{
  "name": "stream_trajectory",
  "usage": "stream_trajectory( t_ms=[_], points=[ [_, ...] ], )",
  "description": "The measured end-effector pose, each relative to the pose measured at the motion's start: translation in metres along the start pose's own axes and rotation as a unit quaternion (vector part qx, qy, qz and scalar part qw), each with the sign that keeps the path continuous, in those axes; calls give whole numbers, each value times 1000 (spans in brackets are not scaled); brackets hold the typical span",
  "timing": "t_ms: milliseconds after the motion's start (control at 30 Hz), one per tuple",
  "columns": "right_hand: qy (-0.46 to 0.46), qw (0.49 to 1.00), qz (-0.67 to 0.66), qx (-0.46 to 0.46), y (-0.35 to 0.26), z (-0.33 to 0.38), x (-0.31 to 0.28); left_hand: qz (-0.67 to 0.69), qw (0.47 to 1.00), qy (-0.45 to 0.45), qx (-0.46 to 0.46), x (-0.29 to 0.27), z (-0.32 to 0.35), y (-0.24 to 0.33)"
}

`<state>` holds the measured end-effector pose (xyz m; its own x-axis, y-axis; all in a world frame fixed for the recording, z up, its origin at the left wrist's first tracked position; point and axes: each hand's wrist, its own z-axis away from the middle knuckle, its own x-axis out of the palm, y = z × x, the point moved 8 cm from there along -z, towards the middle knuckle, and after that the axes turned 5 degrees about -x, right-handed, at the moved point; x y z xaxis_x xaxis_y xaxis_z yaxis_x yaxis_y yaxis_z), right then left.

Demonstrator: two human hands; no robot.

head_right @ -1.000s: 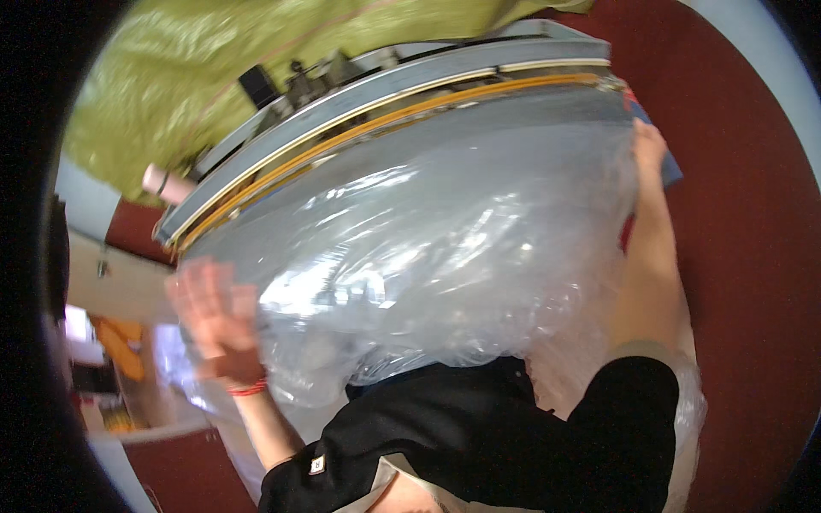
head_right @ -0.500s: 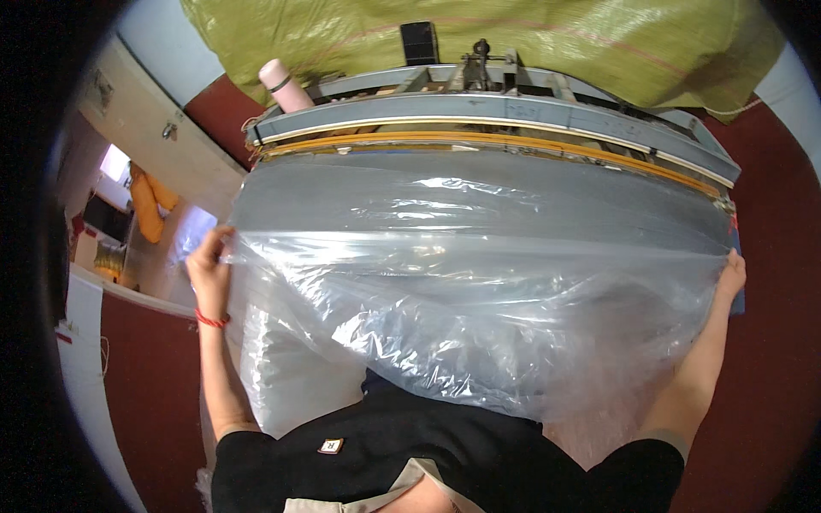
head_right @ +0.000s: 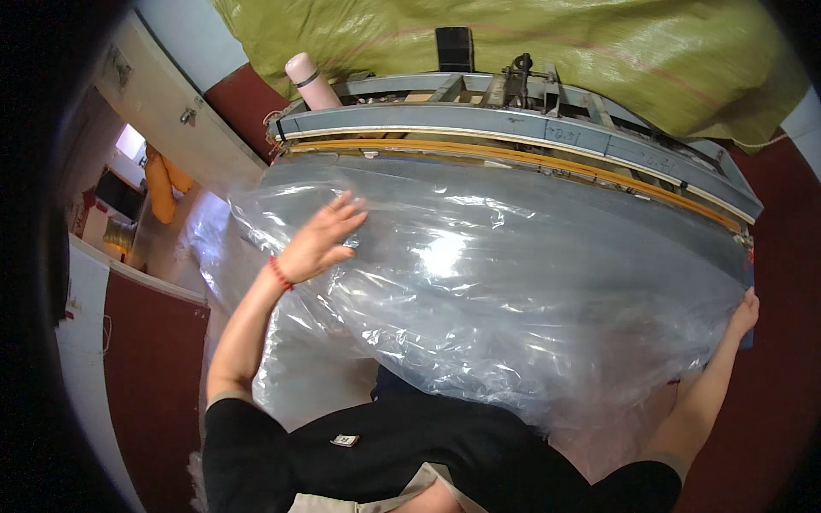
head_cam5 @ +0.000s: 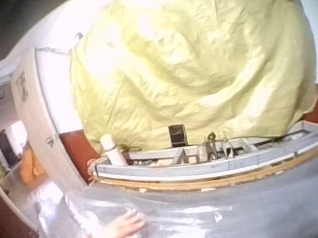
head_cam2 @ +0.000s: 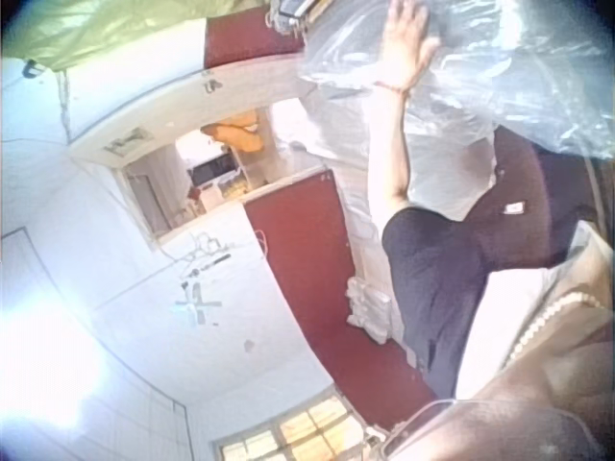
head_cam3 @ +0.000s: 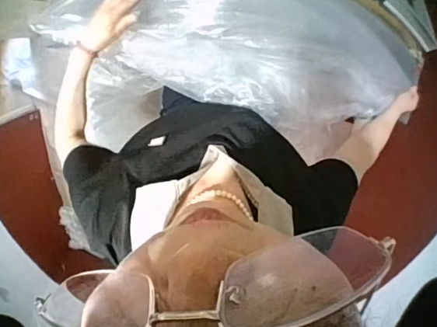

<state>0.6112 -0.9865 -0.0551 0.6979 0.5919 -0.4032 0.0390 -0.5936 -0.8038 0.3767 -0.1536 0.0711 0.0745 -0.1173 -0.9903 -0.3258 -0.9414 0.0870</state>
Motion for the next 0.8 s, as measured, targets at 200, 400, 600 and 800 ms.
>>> stream_trajectory(
  t_ms=[200,400,600,800],
  points=[
    [5,999,-36,-14,-7,0,1,-7,978,80,-190,59,3,-91],
    [-61,983,-158,73,13,1,-10,-6,974,144,-175,43,-20,-94],
    [-53,973,-215,57,-67,31,-62,-26,950,220,-218,45,-51,-124],
    [-63,966,-247,39,-62,35,-116,69,919,294,-254,51,-52,-126]
  ],
)
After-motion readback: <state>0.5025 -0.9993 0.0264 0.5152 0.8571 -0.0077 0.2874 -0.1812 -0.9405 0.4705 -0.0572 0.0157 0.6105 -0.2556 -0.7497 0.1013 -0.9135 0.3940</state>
